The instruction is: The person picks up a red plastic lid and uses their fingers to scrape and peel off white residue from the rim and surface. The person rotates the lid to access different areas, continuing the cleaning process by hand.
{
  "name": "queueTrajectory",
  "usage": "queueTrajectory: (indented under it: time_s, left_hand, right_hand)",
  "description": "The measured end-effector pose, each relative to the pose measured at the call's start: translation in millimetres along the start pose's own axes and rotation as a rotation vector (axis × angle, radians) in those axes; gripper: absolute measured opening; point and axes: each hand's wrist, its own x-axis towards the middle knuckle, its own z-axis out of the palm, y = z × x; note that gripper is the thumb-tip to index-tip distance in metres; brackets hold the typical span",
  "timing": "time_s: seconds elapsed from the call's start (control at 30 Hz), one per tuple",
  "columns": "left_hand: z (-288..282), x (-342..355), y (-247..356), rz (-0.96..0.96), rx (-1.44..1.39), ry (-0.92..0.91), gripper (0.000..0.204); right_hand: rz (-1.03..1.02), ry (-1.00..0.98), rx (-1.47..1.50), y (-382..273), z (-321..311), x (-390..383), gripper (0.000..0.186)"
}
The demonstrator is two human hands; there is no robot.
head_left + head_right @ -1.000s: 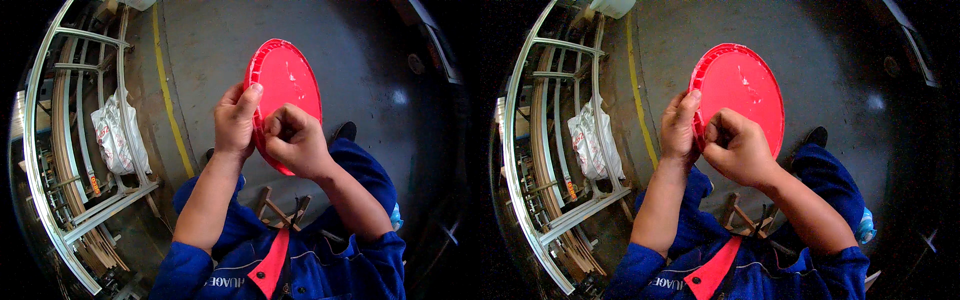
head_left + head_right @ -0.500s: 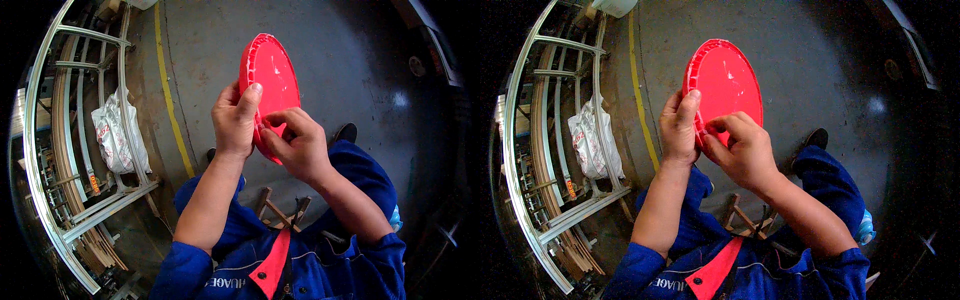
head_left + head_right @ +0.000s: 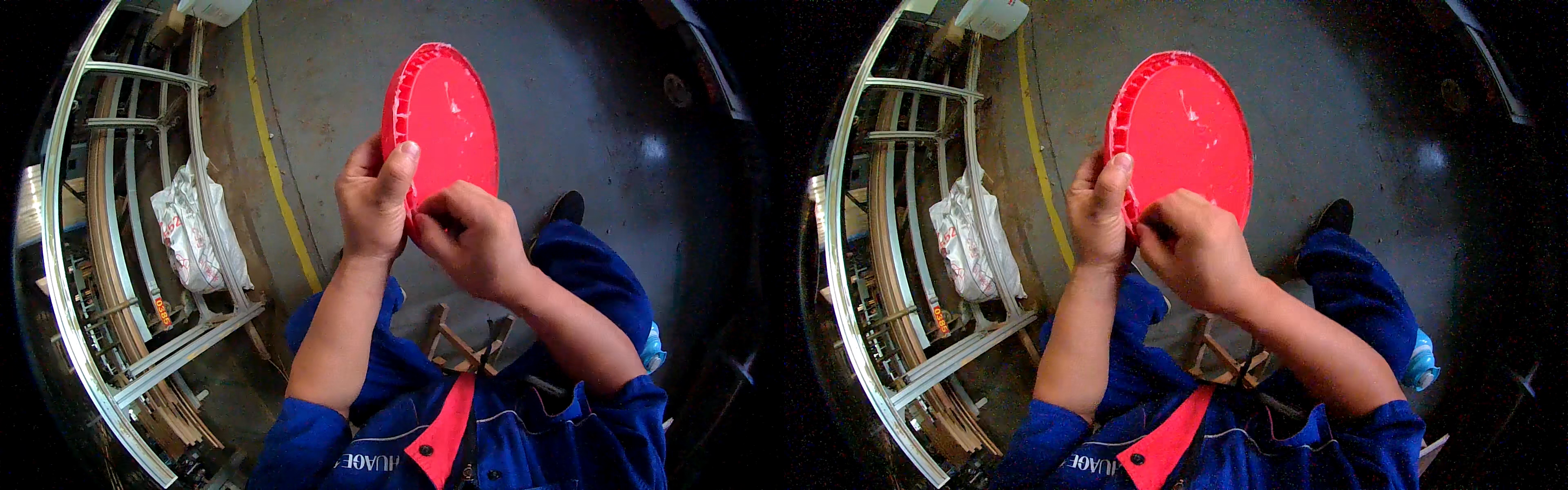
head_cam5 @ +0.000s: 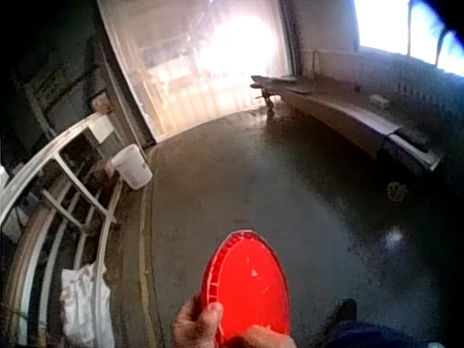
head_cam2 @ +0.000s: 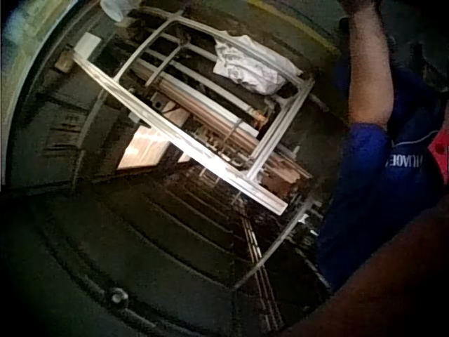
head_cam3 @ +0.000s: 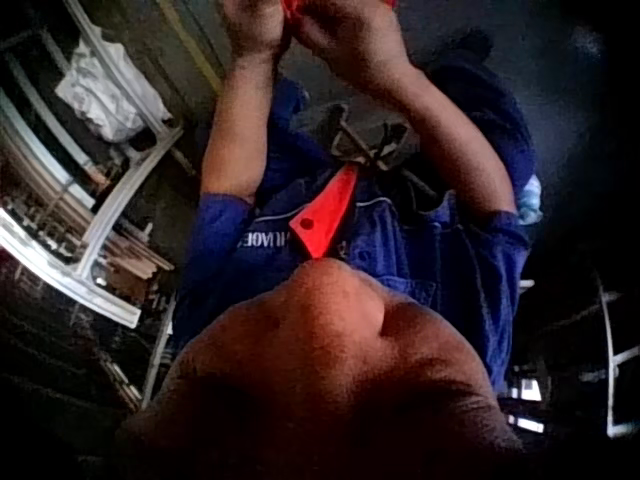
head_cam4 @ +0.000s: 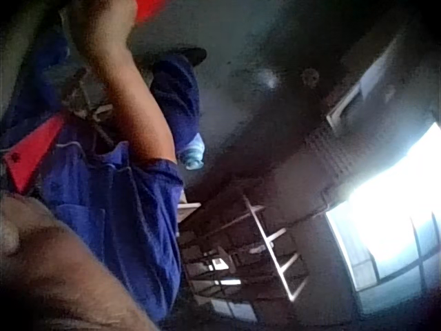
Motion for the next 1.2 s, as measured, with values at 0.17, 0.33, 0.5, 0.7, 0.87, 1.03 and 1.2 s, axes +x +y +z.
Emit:
queueTrajectory:
  time_s: [0.17, 0.33, 0.5, 0.7, 0.87, 1.03, 1.2]
  left_hand:
    - [1, 1, 5, -0.031, -0.078, -0.078, 0.043]
    - [2, 0, 8, -0.065, -0.083, -0.103, 0.039]
    - [1, 2, 12, -0.079, -0.129, -0.14, 0.039]
    - [1, 2, 12, -0.073, -0.079, -0.157, 0.039]
    - [1, 4, 10, -0.069, -0.09, -0.169, 0.041]
    - [-3, 4, 9, -0.114, -0.118, -0.161, 0.041]
    - [-1, 3, 6, -0.092, -0.093, -0.18, 0.042]
  right_hand:
    - [0.336, -0.145, 0.447, -6, -8, 1, 0.016]
    - [0.334, -0.206, 0.534, -7, -14, 3, 0.018]
    - [0.371, -0.226, 0.596, -10, -14, 0, 0.018]
    - [0.394, -0.225, 0.631, -8, -15, -2, 0.019]
    - [0.38, -0.21, 0.68, -5, -13, -4, 0.017]
    - [0.353, -0.211, 0.686, -8, -12, -8, 0.016]
    - [0.509, -0.225, 0.913, -5, -18, -10, 0.013]
